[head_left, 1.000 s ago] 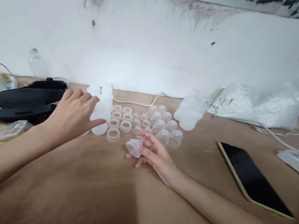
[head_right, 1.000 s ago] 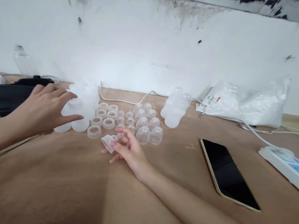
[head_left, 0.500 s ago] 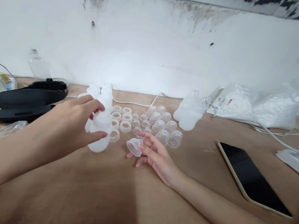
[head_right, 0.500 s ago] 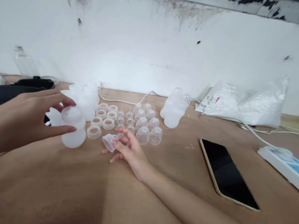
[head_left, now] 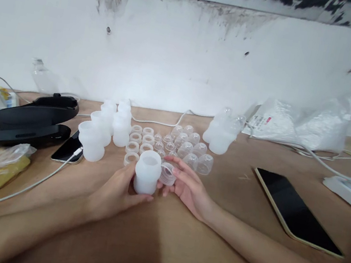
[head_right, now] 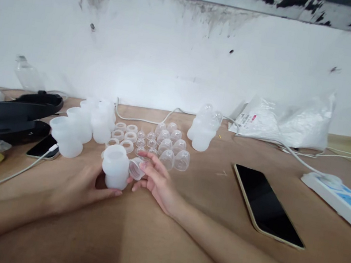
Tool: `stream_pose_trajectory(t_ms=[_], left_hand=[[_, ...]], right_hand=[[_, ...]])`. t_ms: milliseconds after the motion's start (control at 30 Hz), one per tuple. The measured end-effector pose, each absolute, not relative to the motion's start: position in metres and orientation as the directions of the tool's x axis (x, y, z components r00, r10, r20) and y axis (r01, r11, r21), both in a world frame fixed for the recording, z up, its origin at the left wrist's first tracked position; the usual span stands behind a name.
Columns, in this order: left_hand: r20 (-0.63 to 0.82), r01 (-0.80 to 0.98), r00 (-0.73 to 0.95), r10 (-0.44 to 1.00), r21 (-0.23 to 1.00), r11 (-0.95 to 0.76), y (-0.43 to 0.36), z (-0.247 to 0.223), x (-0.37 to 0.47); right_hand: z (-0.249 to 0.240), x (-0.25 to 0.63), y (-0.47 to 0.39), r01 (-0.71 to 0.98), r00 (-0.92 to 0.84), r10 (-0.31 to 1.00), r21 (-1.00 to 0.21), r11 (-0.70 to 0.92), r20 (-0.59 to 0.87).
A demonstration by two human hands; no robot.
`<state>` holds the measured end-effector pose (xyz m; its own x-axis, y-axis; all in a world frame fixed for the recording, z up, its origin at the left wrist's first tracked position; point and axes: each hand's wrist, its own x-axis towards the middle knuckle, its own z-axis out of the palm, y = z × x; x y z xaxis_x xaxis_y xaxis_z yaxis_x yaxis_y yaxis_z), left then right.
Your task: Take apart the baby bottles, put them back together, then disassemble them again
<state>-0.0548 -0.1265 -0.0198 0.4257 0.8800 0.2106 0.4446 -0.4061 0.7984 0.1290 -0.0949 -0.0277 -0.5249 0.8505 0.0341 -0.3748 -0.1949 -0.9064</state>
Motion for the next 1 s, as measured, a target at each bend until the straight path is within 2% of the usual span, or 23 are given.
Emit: stream_pose_trajectory(t_ms=[67, 167, 233, 300, 467, 867, 1000], left_hand=[[0.160, 0.378, 0.422, 0.892, 0.864, -0.333, -0.124, -0.021, -0.056], [0.130, 0.189, 0.409, 0.903, 0.956, -0.223, -0.119, -0.016, -0.061], [0.129, 0.063, 0.384, 0.914, 0.984, -0.165, -0.116, -0.014, -0.065], [0.114, 0.010, 0.365, 0.924, 0.992, -0.127, -0.115, -0.013, -0.069], [-0.015, 0.032, 0.472, 0.881, 0.999, 0.000, -0.115, -0.015, -0.077], [-0.032, 0.023, 0.476, 0.879, 0.999, 0.024, -0.117, -0.013, -0.074], [-0.048, 0.074, 0.451, 0.891, 0.997, 0.016, -0.117, -0.018, -0.077]], right_hand=[[-0.027, 0.130, -0.094, -0.392, -0.526, 0.850, -0.896, -0.209, 0.032], [-0.024, 0.134, -0.092, -0.431, -0.519, 0.854, -0.871, -0.235, 0.026], [-0.022, 0.137, -0.091, -0.450, -0.512, 0.859, -0.857, -0.251, 0.017], [-0.021, 0.140, -0.090, -0.460, -0.502, 0.865, -0.849, -0.260, 0.007], [-0.024, 0.141, -0.088, -0.468, -0.486, 0.874, -0.840, -0.273, -0.013], [-0.024, 0.140, -0.089, -0.436, -0.505, 0.863, -0.856, -0.278, -0.023], [-0.023, 0.140, -0.089, -0.432, -0.433, 0.899, -0.892, -0.137, 0.072]])
